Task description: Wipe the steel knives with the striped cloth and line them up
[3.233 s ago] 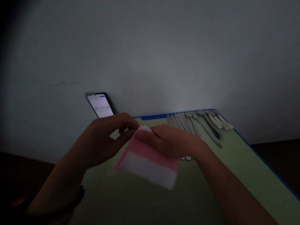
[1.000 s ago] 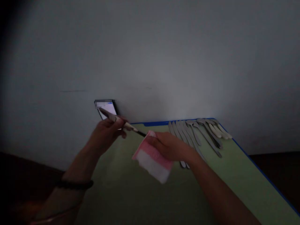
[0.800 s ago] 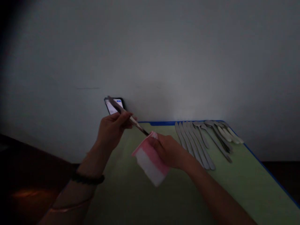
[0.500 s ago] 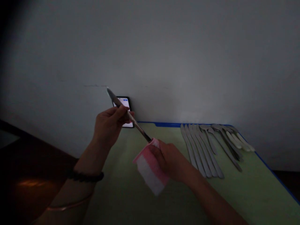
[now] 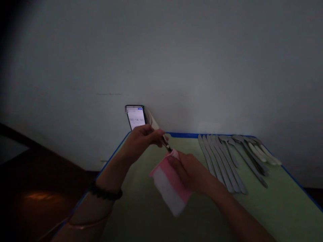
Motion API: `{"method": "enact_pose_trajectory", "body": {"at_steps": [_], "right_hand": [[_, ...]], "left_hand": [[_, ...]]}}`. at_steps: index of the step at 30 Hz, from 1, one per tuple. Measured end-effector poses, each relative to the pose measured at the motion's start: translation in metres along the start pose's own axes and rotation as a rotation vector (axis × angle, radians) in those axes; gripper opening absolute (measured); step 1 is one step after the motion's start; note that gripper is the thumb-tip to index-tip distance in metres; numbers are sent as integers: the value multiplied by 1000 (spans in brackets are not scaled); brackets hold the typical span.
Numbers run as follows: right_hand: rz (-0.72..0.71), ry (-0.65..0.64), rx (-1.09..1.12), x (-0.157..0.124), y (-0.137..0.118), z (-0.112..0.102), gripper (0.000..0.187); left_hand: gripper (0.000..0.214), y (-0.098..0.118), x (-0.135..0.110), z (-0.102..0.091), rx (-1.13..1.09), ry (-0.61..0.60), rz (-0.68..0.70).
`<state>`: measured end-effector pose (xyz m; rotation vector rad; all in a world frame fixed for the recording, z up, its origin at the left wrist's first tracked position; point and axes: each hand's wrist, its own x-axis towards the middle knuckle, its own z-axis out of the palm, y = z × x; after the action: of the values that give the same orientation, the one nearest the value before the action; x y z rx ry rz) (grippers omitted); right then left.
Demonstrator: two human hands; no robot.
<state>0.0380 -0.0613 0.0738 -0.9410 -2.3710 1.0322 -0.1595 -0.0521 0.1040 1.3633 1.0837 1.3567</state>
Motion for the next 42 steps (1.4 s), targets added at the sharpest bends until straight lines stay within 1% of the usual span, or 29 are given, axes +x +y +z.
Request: {"method": "enact_pose_trajectory", "body": {"at_steps": [1,3,4,5,8,9,13,16,19,22,26,29,32,34,36,38,40,42], "right_hand": [[5,27,-1,0,0,-2,36],[23,69,-13,-1,1,-9,37],[33,68,-19,-2,2,-14,37],[43,50,-25,-3,3,-19,36],[52,-57,-35,-8,3,-38,37],[49,-96,-41,-10,3,-44,37],[35,-172,-130,-19,0,-64,37],[24,-201,-175,-22,-1,-71,37],[2,-187,-243,-22,-3,-70,38],[-16,-175,-341,-21,-6,-61,38],[-32,-180,-437,-20,-12,-47,35],[-40,-207,-490,-19,-17,-40,37],[-68,-238,-516,-17,-19,-38,41],[-84,-223,-514,-16,-17,-38,42],[-97,-183,-508,-13,-14,-38,46],[-108,-168,-485,-11,-11,-36,53],[-108,-196,-441,-9,-8,-36,57],[-84,-231,-396,-9,-5,-39,57]], "left_hand": [[23,-1,0,5,58,-55,7],[22,-1,0,10,175,-88,52],[21,0,0,10,217,-68,79],[20,2,0,9,239,-23,105],[18,11,-1,-4,225,112,148],[17,14,-2,-9,220,116,146],[17,26,-8,-23,234,42,108],[16,30,-11,-25,357,-36,74],[17,30,-13,-16,574,-210,26],[16,29,-15,1,724,-355,48],[14,28,-18,18,796,-440,87],[9,27,-20,21,812,-530,109],[12,25,-19,21,809,-614,120],[17,25,-18,20,813,-634,127],[21,26,-16,20,838,-620,144],[23,27,-14,17,873,-608,153],[24,26,-11,9,897,-609,138],[24,25,-8,-5,898,-585,117]]}}
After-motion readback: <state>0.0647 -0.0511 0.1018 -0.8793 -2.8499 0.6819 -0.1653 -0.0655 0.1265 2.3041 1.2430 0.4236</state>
